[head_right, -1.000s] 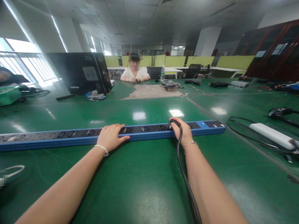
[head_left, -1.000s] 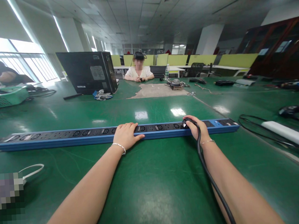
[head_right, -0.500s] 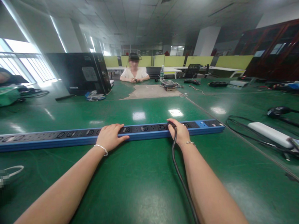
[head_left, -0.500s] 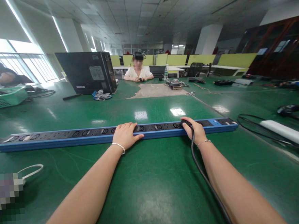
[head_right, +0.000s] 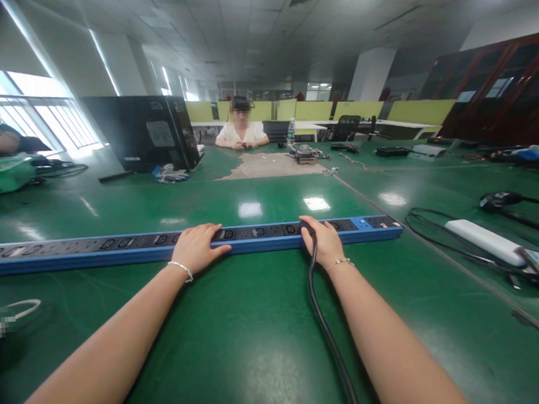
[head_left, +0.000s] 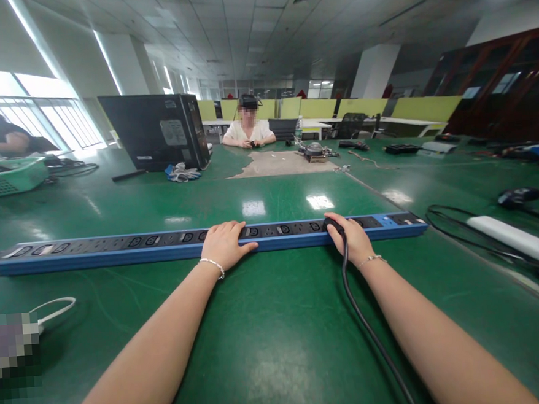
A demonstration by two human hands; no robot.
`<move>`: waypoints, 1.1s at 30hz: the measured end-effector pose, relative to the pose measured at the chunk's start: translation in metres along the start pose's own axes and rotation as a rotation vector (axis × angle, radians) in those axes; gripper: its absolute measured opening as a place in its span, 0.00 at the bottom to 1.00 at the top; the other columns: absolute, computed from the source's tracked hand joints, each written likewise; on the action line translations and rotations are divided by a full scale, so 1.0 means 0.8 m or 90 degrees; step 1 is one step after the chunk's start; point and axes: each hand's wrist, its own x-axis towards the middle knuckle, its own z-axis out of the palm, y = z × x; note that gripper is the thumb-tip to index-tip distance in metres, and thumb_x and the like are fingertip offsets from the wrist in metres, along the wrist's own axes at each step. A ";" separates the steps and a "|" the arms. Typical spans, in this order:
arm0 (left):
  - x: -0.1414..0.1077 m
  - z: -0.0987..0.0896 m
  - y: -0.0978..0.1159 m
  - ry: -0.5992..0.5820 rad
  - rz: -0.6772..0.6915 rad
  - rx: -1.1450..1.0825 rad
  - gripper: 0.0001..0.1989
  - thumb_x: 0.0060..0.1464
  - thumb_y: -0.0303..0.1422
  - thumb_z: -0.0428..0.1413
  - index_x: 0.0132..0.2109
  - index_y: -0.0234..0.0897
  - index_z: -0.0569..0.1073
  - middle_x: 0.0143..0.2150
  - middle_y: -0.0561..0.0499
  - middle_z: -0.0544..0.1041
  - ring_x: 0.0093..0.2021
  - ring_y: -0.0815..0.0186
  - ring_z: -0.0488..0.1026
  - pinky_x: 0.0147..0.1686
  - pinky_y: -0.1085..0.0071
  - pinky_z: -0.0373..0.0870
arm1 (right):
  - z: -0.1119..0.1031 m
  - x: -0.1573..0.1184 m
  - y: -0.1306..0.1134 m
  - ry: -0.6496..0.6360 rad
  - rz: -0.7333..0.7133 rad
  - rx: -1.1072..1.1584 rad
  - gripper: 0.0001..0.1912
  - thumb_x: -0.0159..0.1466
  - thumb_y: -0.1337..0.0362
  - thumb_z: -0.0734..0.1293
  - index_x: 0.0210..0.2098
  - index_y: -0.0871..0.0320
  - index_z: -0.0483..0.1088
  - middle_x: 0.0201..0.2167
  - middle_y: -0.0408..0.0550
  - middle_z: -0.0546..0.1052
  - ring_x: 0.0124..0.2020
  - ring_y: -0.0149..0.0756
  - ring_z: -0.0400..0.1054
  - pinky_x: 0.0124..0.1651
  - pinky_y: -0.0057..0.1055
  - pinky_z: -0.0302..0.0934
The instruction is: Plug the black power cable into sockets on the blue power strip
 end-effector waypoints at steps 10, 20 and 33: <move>0.000 -0.003 0.001 -0.011 -0.006 0.003 0.32 0.51 0.55 0.47 0.56 0.40 0.65 0.54 0.43 0.71 0.55 0.55 0.65 0.53 0.59 0.57 | 0.025 -0.003 -0.005 0.123 0.102 -0.032 0.19 0.61 0.59 0.57 0.47 0.56 0.70 0.44 0.51 0.76 0.50 0.41 0.67 0.57 0.44 0.53; 0.000 -0.002 0.001 -0.005 -0.004 0.011 0.32 0.51 0.55 0.47 0.56 0.39 0.66 0.54 0.44 0.71 0.54 0.55 0.66 0.53 0.60 0.57 | 0.016 -0.004 -0.011 0.106 0.102 -0.079 0.19 0.60 0.57 0.58 0.46 0.56 0.72 0.46 0.50 0.75 0.55 0.47 0.62 0.55 0.45 0.55; 0.001 -0.002 -0.001 -0.011 0.002 0.031 0.34 0.52 0.56 0.45 0.57 0.37 0.65 0.54 0.43 0.71 0.54 0.55 0.66 0.52 0.60 0.58 | -0.007 0.018 0.037 0.323 0.221 0.299 0.25 0.62 0.50 0.55 0.47 0.60 0.70 0.44 0.52 0.76 0.45 0.38 0.68 0.51 0.38 0.59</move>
